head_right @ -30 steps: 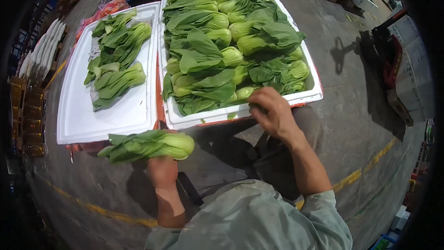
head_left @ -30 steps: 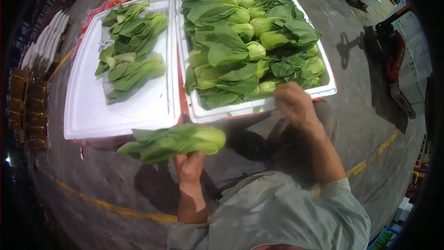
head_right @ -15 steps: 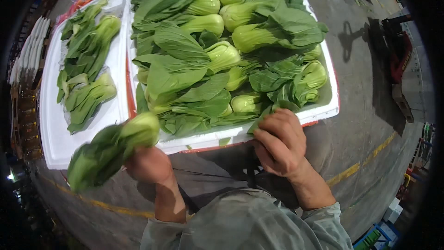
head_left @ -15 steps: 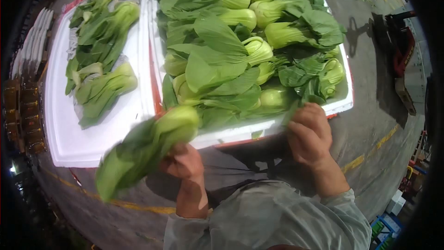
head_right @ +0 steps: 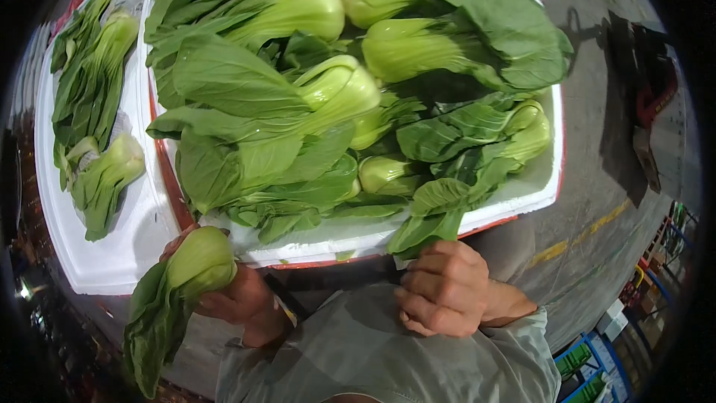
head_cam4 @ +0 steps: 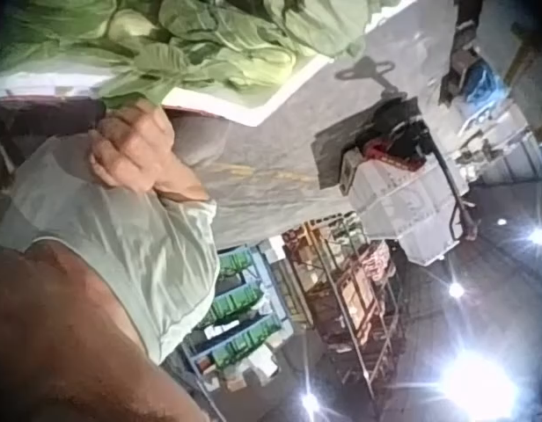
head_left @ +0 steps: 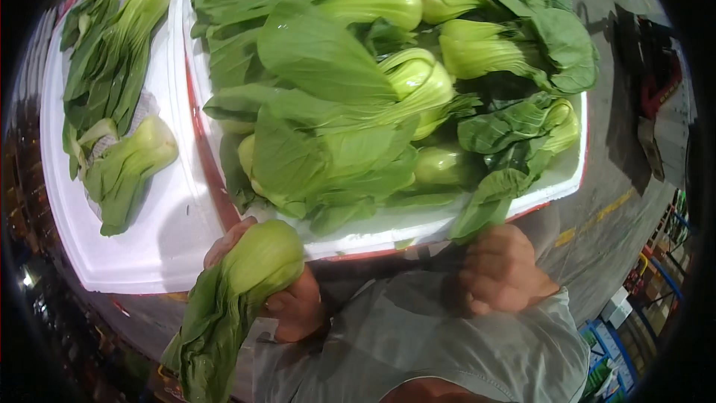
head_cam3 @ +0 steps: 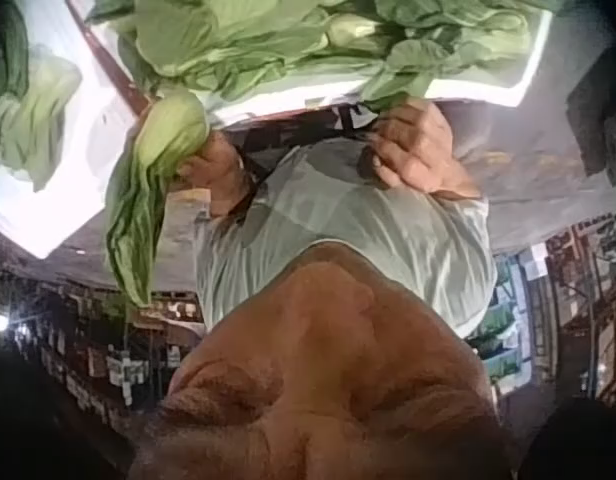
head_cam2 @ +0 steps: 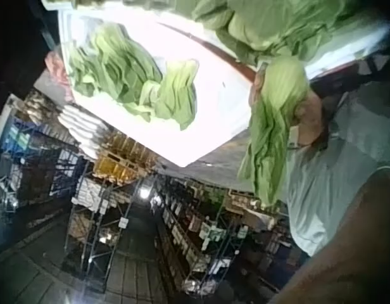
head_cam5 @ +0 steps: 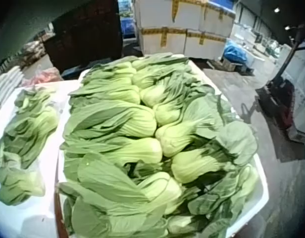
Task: Sorting and packing heads of bok choy into a styrofoam shipping container in a warehouse.
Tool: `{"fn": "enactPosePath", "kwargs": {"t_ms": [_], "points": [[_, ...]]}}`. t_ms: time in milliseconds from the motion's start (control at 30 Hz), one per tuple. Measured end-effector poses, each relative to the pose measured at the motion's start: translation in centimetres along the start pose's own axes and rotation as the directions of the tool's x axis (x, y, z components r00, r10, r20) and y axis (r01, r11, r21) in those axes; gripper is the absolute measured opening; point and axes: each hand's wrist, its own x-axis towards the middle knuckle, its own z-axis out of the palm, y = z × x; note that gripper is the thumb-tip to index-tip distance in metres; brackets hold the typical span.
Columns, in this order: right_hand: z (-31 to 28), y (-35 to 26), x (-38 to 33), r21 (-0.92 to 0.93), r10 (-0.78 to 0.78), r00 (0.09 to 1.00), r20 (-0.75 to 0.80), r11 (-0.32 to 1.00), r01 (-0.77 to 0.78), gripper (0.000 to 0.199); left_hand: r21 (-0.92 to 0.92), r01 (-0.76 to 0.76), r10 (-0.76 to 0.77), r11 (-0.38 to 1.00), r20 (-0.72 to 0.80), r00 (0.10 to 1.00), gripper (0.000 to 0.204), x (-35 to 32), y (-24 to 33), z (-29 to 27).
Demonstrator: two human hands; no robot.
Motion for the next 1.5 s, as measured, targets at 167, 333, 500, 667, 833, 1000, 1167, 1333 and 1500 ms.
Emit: {"fn": "enactPosePath", "kwargs": {"t_ms": [167, 333, 500, 667, 833, 1000, 1167, 1333, 1500], "points": [[-0.9, -0.6, 1.0, -0.100, 0.029, 0.998, 0.059, 0.995, -0.023, 0.023, -0.325, -0.118, 0.128, 0.938, 0.010, 0.992, 0.059, 1.3, 0.2, -0.1], [1.9, -0.4, 3.5, -0.317, 0.006, 1.000, 0.005, 0.949, -0.004, 0.032, -0.711, -0.015, -0.057, 0.703, -0.077, 0.995, 0.060, -0.3, -0.4, 1.2], [6.2, -0.6, 9.1, -0.288, -0.006, 0.983, 0.181, 0.956, 0.059, 0.034, -0.870, -0.089, -0.046, 0.485, -0.127, 0.991, 0.052, -0.3, -0.9, 1.1], [11.0, -0.4, 13.1, -0.440, -0.099, 0.956, 0.275, 0.871, 0.217, 0.029, -0.786, -0.105, -0.064, 0.609, -0.180, 0.982, 0.046, -1.5, -1.0, 0.0], [12.5, 0.6, 14.2, -0.526, -0.021, 0.941, 0.339, 0.825, 0.208, 0.026, -0.887, -0.003, -0.029, 0.462, -0.019, 0.999, 0.043, -3.6, -0.5, -3.1], [11.7, 0.5, 15.0, -0.496, -0.023, 0.932, 0.361, 0.842, 0.213, 0.023, -0.893, 0.071, -0.074, 0.445, 0.042, 0.996, 0.041, -4.1, -1.8, -3.6], [11.8, 0.6, 14.1, -0.476, -0.047, 0.947, 0.318, 0.856, 0.202, 0.024, -0.869, 0.155, -0.100, 0.470, 0.122, 0.987, 0.045, -4.0, -1.0, -4.1], [9.5, -0.9, 13.6, -0.411, -0.352, 0.933, 0.072, 0.842, 0.349, 0.017, -0.860, 0.174, -0.050, 0.480, 0.171, 0.984, 0.049, -3.8, -1.3, -4.3], [3.6, 0.9, 11.9, -0.491, -0.150, 0.973, -0.176, 0.870, 0.046, 0.025, -0.850, 0.211, -0.005, 0.482, 0.238, 0.971, 0.053, -3.9, -1.4, -4.5]]}}
